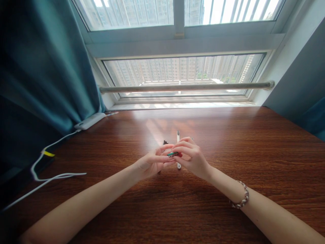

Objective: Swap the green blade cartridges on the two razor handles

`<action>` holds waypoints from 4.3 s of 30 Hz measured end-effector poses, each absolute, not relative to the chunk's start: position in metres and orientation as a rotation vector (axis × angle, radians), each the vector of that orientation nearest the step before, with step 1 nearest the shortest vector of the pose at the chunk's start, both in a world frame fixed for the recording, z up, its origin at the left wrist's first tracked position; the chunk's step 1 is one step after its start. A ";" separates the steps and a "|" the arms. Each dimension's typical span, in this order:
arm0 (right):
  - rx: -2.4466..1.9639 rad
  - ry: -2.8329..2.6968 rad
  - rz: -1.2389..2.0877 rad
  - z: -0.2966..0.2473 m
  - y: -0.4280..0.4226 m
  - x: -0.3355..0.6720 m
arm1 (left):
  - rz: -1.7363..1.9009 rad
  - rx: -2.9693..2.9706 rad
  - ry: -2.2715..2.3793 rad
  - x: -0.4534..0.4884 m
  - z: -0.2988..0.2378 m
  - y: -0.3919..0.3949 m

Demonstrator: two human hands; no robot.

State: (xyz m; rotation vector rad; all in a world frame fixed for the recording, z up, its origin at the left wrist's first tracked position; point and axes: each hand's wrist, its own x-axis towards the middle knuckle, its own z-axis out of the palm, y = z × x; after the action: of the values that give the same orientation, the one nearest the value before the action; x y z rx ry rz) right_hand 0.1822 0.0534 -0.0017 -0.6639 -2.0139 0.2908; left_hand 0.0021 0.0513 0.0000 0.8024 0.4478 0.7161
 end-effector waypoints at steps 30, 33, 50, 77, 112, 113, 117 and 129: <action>-1.493 -2.199 0.401 -0.030 0.050 0.179 | 0.879 0.924 0.517 -0.001 -0.008 0.058; -1.518 -2.103 0.548 -0.033 0.053 0.181 | 0.878 0.989 0.543 -0.001 -0.007 0.057; -1.280 -1.829 0.677 -0.015 0.035 0.202 | 0.941 0.993 0.613 -0.010 -0.008 0.043; -1.462 -2.151 0.161 -0.043 0.002 0.209 | 1.042 1.055 0.646 -0.030 -0.033 0.037; -1.332 -2.135 -0.083 -0.038 0.006 0.214 | 1.053 1.408 0.880 -0.028 -0.035 0.032; -1.296 -2.158 -0.061 -0.038 0.006 0.214 | 1.055 1.409 0.873 -0.028 -0.035 0.032; -1.311 -2.153 -0.041 -0.038 0.005 0.213 | 1.040 1.442 0.843 -0.029 -0.034 0.031; -1.262 -2.129 0.109 -0.037 0.007 0.215 | 1.091 1.335 0.736 -0.031 -0.033 0.032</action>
State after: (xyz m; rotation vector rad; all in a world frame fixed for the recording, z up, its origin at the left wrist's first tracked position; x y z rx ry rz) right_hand 0.2154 0.0068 -0.0373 -1.2616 -2.1285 0.1092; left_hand -0.0313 0.0316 -0.0325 1.3347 0.7362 1.0908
